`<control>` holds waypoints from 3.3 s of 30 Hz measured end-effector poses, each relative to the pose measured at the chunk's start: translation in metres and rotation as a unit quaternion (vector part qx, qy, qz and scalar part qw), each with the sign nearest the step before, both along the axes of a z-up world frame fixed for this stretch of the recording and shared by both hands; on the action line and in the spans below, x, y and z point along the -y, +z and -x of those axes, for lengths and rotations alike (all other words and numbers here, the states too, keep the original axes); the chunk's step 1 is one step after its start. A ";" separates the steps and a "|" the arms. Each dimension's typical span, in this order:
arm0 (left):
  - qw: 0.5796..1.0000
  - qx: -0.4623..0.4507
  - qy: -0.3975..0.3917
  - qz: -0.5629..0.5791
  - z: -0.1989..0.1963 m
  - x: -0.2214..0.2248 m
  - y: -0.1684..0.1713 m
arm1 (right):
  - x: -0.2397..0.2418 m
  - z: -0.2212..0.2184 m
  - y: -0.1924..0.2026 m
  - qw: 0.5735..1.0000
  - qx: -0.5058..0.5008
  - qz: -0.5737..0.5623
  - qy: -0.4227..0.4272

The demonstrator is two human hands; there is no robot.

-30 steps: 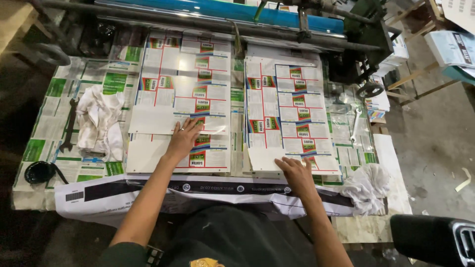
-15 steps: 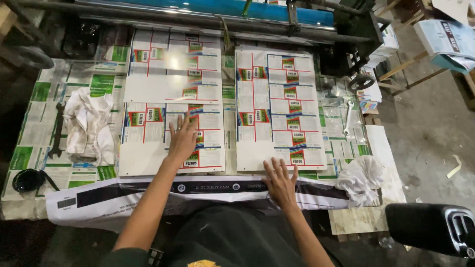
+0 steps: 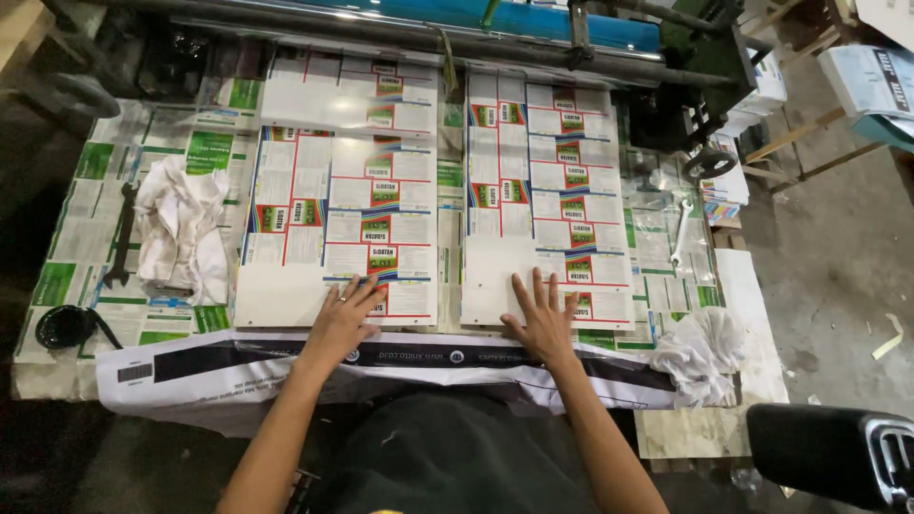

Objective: Peeling clear lamination or backing sheets from printed label stock on a machine.

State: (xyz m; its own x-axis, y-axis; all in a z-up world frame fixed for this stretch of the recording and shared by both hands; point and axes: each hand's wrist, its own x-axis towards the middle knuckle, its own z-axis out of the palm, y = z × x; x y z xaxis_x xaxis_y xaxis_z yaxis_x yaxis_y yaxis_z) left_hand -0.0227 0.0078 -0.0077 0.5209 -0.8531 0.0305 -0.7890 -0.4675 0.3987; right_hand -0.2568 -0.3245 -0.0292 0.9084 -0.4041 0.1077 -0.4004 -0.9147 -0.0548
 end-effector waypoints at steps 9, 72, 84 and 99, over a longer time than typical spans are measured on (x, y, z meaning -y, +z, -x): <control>0.995 -0.092 0.023 -0.011 -0.015 -0.001 0.002 | 0.035 -0.036 -0.012 1.000 -0.012 -0.019 0.003; 0.990 0.078 0.071 0.091 -0.119 0.105 -0.025 | -0.001 0.023 0.074 0.960 0.263 0.092 0.001; 0.997 -0.043 0.057 -0.019 -0.006 0.012 0.023 | -0.050 0.046 0.009 0.999 -0.001 -0.016 -0.048; 0.996 -0.076 0.041 -0.027 -0.017 -0.011 0.000 | 0.019 -0.010 -0.004 0.999 -0.027 -0.020 -0.013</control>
State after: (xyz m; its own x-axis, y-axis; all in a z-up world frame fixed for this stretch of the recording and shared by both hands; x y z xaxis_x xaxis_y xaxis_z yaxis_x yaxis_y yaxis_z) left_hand -0.0054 0.0186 -0.0074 0.5847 -0.8052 -0.0988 -0.6794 -0.5526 0.4827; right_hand -0.2466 -0.3439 -0.0336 0.9011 -0.4314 0.0431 -0.4282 -0.9011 -0.0682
